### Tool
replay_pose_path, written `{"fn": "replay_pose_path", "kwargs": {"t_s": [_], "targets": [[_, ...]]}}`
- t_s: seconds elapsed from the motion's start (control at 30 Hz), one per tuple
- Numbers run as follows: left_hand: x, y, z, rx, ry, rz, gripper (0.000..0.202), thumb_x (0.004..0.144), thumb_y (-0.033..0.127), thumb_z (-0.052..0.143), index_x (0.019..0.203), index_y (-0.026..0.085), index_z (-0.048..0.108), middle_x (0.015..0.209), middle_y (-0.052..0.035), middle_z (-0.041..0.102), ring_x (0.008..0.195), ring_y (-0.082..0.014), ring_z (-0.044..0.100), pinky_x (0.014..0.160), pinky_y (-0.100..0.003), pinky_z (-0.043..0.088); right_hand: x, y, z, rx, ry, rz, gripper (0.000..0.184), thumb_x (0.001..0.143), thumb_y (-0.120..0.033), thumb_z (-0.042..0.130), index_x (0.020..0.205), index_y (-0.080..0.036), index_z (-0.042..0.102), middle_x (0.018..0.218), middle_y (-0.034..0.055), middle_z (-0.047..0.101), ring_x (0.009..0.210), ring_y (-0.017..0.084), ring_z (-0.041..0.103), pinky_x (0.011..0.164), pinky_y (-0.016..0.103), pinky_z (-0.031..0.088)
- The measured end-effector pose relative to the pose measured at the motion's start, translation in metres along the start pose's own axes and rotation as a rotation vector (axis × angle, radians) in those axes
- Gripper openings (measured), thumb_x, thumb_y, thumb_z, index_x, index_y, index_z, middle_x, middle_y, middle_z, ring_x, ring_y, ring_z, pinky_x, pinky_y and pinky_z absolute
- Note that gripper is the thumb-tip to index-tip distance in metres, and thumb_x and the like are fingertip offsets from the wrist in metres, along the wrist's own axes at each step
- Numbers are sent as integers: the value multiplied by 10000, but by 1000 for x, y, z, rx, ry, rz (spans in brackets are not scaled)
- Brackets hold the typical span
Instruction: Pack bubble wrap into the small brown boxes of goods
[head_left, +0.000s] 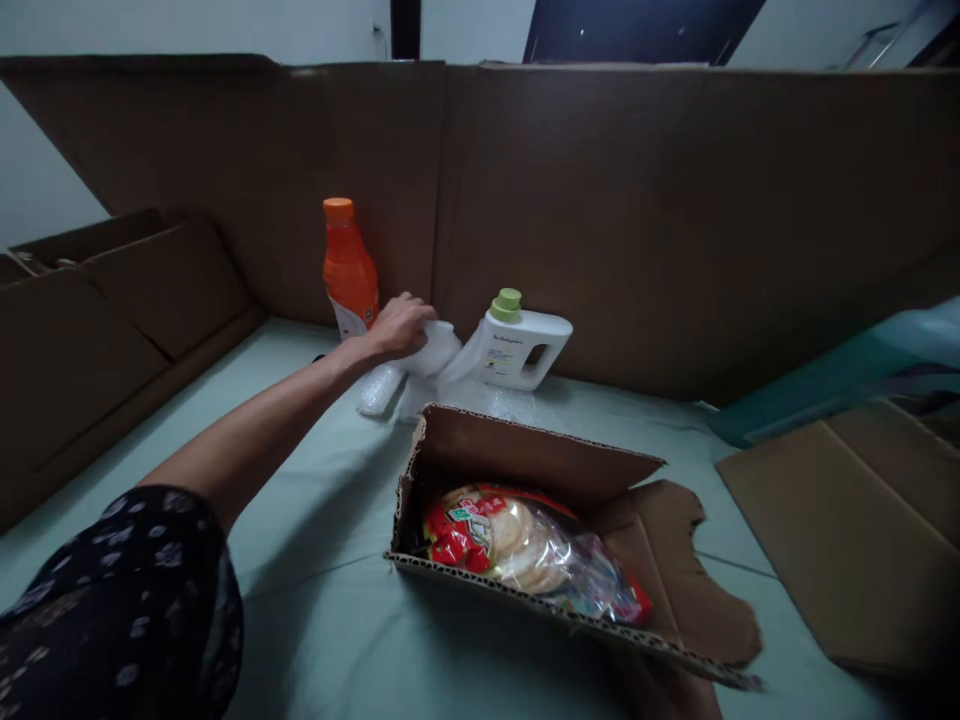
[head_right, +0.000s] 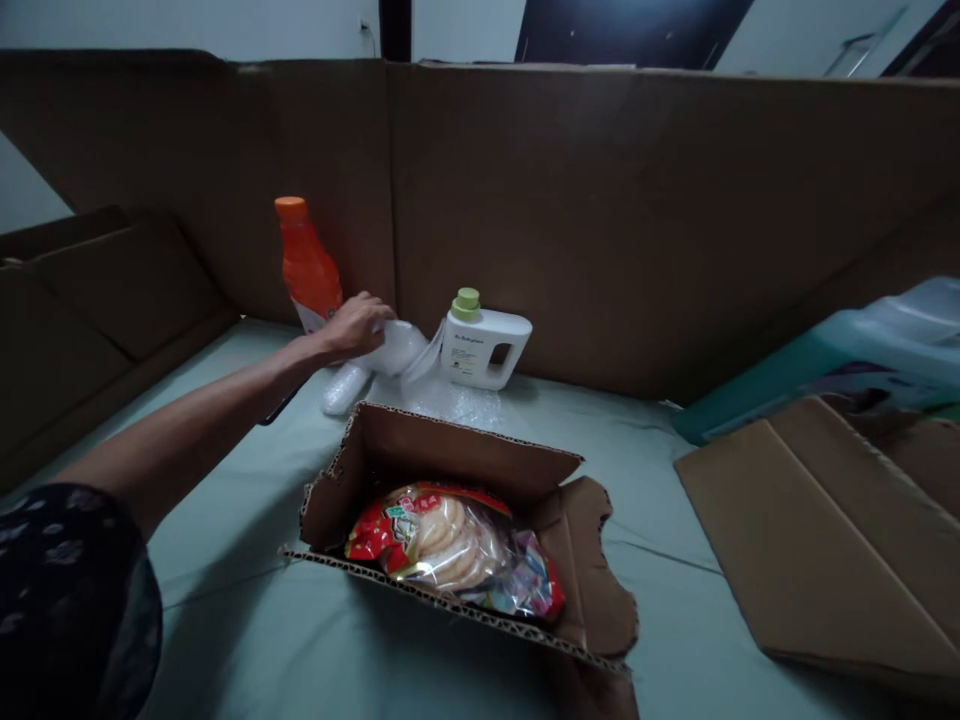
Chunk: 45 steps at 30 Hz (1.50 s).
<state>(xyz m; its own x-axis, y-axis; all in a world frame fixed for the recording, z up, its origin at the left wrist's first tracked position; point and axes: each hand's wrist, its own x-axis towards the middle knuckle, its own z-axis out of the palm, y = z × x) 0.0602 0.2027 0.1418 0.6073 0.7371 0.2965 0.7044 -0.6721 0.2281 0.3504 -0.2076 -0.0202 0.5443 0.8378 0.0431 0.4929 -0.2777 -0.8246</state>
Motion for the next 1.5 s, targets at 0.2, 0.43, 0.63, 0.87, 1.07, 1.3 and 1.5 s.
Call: {"fn": "replay_pose_path", "kwargs": {"t_s": [0.2, 0.43, 0.63, 0.87, 1.07, 1.3, 1.5], "targets": [[-166, -22, -39, -475, 387, -174, 299, 826, 446, 646, 962, 180, 653, 1543, -131, 468, 1405, -311, 463, 1159, -474, 405, 8, -24, 6, 67, -52, -18, 352, 670, -552, 688, 727, -226, 808, 804, 60, 799, 726, 329, 756, 635, 376, 637], [-373, 16, -16, -786, -65, -484, 376, 841, 548, 664, 1007, 222, 752, 1583, -151, 465, 1413, -377, 507, 1080, -543, 501, 6, -38, 15, 82, -16, -27, 389, 660, -527, 677, 828, -192, 782, 763, 50, 788, 675, 262, 704, 589, 312, 564], [-403, 19, -40, -652, -33, -496, 357, 898, 460, 556, 1134, 264, 738, 1494, -122, 565, 1308, -332, 604, 1030, -510, 549, 3, -42, 19, 112, -35, -18, 421, 681, -527, 678, 875, -164, 766, 820, 70, 786, 715, 243, 682, 676, 338, 555], [-336, 45, 0, -441, 77, -442, 413, 851, 338, 590, 1228, 195, 679, 1469, -154, 545, 1388, -347, 489, 1060, -544, 511, 0, -41, 19, 183, -75, -11, 427, 696, -518, 723, 935, -166, 757, 852, 66, 787, 735, 239, 699, 702, 347, 581], [-299, 97, 31, -636, 56, -178, 777, 811, 311, 645, 1537, 195, 391, 1534, -164, 484, 1427, -333, 457, 1197, -557, 385, -6, -40, 17, 129, -100, -43, 462, 701, -534, 721, 976, -164, 750, 937, 100, 798, 865, 285, 734, 781, 366, 602], [-311, 126, 56, -683, 90, -221, 829, 831, 291, 600, 1587, 200, 272, 1495, -173, 503, 1393, -355, 494, 1160, -574, 438, -28, -40, 21, 22, -242, -240, 544, 853, -511, 646, 1262, -152, 671, 1236, 149, 732, 1159, 313, 693, 991, 430, 570], [-306, 118, 64, -735, 12, -268, 886, 841, 345, 628, 1611, 196, 218, 1592, -182, 403, 1441, -379, 446, 1212, -601, 360, -25, -28, 29, -7, -316, -264, 729, 922, -493, 631, 1542, -172, 423, 1506, 197, 532, 1406, 324, 509, 1170, 540, 409]]}}
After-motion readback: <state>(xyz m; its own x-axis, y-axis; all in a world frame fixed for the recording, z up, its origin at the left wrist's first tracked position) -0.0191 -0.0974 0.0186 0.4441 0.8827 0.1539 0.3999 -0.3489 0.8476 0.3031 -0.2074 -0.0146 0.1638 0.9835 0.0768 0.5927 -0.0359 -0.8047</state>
